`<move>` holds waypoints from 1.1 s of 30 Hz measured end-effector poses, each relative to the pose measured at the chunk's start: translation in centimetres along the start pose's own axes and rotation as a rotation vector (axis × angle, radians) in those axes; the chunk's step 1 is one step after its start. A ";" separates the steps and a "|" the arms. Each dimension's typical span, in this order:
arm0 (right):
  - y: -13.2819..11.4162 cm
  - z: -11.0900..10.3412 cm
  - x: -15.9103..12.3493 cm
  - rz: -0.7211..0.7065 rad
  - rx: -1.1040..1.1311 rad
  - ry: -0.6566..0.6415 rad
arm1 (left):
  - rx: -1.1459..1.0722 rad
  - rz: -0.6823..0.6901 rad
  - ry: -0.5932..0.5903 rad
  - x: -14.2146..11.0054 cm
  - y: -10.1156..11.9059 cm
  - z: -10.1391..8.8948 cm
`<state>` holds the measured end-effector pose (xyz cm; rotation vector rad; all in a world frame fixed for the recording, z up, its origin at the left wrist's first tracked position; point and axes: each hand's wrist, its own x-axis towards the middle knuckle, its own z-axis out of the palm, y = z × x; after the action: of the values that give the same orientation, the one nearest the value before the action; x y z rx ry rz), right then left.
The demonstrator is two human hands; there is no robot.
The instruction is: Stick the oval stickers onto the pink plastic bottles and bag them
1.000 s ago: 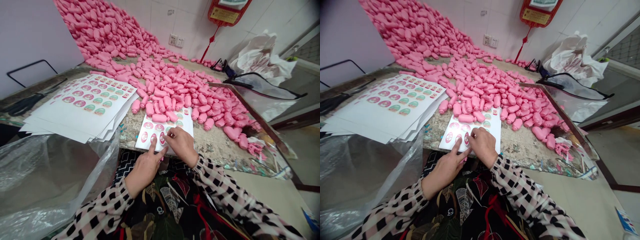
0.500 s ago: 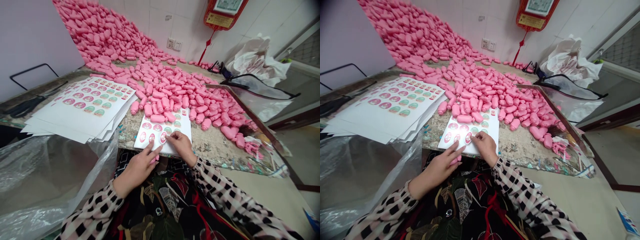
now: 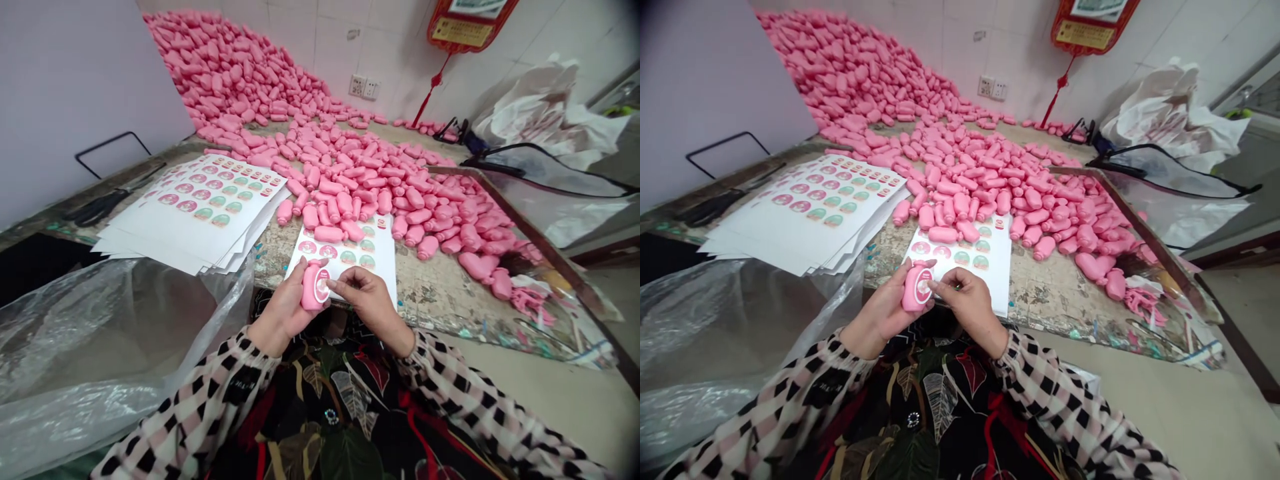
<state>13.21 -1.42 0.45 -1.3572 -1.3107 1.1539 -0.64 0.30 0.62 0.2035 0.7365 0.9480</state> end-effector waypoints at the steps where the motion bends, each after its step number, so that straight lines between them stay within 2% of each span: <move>1: 0.0 0.1 -0.1 0.012 0.009 -0.007 | 0.008 -0.001 -0.004 0.0 -0.2 0.2; 13: 0.6 0.4 -0.3 0.049 0.033 -0.051 | 0.083 0.064 0.020 0.4 -1.0 -0.1; 18: 1.0 0.4 -0.3 0.067 -0.054 -0.059 | 0.101 0.083 0.041 0.4 -1.3 0.1; 20: 0.8 0.3 -0.5 0.051 -0.144 -0.059 | 0.128 0.098 0.053 0.3 -1.4 0.1; 22: 0.4 0.0 -0.8 -0.023 -0.330 -0.048 | 0.154 0.123 0.059 0.3 -1.4 0.1; 24: -0.1 -0.4 -1.0 -0.133 -0.560 0.004 | 0.168 0.149 0.044 0.2 -1.5 0.0; 26: -0.4 -0.8 -1.0 -0.182 -0.688 0.068 | 0.181 0.157 0.031 0.2 -1.5 -0.1; 27: -0.4 -0.9 -0.8 -0.158 -0.677 0.085 | 0.192 0.159 0.029 0.2 -1.5 -0.1; 29: -0.1 -0.8 -0.3 -0.023 -0.482 0.042 | 0.223 0.171 0.033 0.1 -1.7 -0.1; 33: 0.5 0.1 0.4 0.236 0.209 -0.175 | 0.331 0.213 0.015 -0.2 -2.2 0.2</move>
<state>13.19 -1.04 -0.06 -1.3035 -1.1332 1.5554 0.85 -1.09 -0.20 0.5745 0.8963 1.0255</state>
